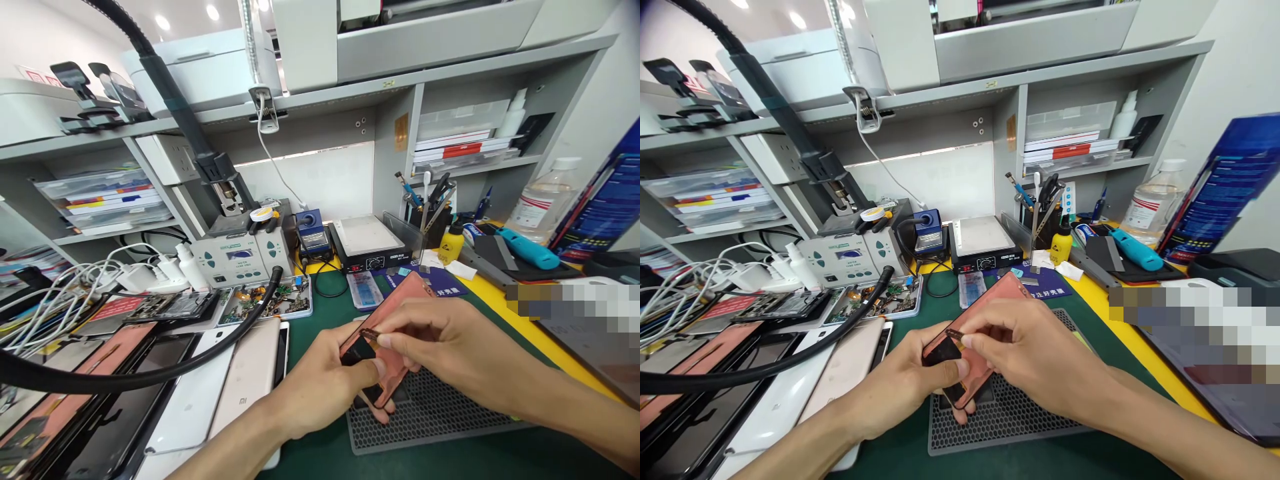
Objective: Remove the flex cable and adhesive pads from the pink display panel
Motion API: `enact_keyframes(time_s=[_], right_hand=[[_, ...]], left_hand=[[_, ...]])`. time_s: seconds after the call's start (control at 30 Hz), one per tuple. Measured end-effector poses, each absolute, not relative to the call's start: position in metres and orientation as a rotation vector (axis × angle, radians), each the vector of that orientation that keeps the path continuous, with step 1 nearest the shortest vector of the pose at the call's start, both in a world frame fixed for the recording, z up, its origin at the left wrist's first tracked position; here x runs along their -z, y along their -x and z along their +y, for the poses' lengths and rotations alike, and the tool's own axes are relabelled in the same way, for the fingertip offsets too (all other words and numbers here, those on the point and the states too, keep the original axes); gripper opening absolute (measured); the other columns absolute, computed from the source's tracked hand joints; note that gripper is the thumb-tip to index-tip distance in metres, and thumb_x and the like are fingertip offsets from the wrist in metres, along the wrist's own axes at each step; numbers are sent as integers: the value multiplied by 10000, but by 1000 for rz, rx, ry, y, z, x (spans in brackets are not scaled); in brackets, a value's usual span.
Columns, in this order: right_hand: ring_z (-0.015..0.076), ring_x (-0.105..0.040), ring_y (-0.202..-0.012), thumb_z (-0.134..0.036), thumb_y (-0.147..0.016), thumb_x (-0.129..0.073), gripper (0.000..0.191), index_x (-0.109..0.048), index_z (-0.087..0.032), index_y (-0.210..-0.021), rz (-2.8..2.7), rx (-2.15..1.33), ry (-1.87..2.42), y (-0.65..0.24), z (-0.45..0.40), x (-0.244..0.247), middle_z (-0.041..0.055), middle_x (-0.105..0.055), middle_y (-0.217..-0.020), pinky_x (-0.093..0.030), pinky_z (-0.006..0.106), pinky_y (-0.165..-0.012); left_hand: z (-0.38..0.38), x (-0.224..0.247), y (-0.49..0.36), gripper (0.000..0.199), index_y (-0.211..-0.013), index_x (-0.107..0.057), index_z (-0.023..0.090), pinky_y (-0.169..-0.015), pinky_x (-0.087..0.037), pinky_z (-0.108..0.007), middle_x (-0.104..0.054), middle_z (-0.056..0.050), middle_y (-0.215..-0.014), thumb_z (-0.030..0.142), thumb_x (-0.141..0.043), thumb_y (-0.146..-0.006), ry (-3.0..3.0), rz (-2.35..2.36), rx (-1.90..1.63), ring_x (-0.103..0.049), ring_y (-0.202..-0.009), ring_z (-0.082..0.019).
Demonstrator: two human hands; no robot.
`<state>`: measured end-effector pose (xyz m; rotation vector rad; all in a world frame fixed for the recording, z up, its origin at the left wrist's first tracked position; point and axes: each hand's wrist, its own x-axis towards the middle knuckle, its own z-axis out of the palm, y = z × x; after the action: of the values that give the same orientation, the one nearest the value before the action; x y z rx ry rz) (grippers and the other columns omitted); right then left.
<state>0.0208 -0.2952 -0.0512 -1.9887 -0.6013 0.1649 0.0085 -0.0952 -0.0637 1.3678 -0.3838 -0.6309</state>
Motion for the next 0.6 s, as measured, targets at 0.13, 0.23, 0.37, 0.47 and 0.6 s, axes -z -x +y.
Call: enact_keyframes(time_s=[0.13, 0.23, 0.37, 0.47, 0.6], right_hand=[[108, -713, -747, -267, -997, -595, 179, -766, -299, -954, -646, -113, 2022, -20, -294, 51, -62, -764, -853, -545, 184, -680], [112, -712, -739, -267, -986, -609, 169, -770, -296, -944, -649, -58, 2001, -20, -293, 46, -55, -767, -854, -547, 187, -659], [105, -658, -588, -329, -926, -695, 113, -768, -244, -923, -554, 238, 1892, -27, -305, 30, -20, -743, -745, -531, 191, -558], [125, -625, -493, -377, -891, -703, 191, -730, -190, -920, -335, 496, 1887, -42, -327, 15, -11, -679, -585, -520, 217, -493], [149, -620, -458, -332, -921, -588, 227, -719, -149, -948, -139, 343, 2193, -67, -358, 9, 22, -686, -597, -520, 264, -467]], left_hand=[[-94, 64, -10, 148, -993, -620, 145, -676, -558, -332, -620, -31, -754, 121, -551, -865, -1363, -369, 627, -616, -643, -143], [-94, 64, -9, 235, -1095, -632, 140, -669, -563, -341, -621, -30, -753, 129, -573, -868, -1362, -317, 628, -620, -649, -150], [-95, 62, -9, 306, -1189, -622, 135, -657, -570, -326, -618, -32, -764, 176, -622, -885, -1335, -236, 571, -626, -665, -157], [-94, 56, -11, 349, -1193, -619, 134, -598, -586, -308, -622, -38, -783, 244, -691, -870, -1346, -121, 384, -656, -693, -188], [-91, 45, -14, 555, -1303, -558, 168, -473, -572, -268, -644, -45, -819, 265, -781, -804, -1347, 7, 209, -686, -748, -231]])
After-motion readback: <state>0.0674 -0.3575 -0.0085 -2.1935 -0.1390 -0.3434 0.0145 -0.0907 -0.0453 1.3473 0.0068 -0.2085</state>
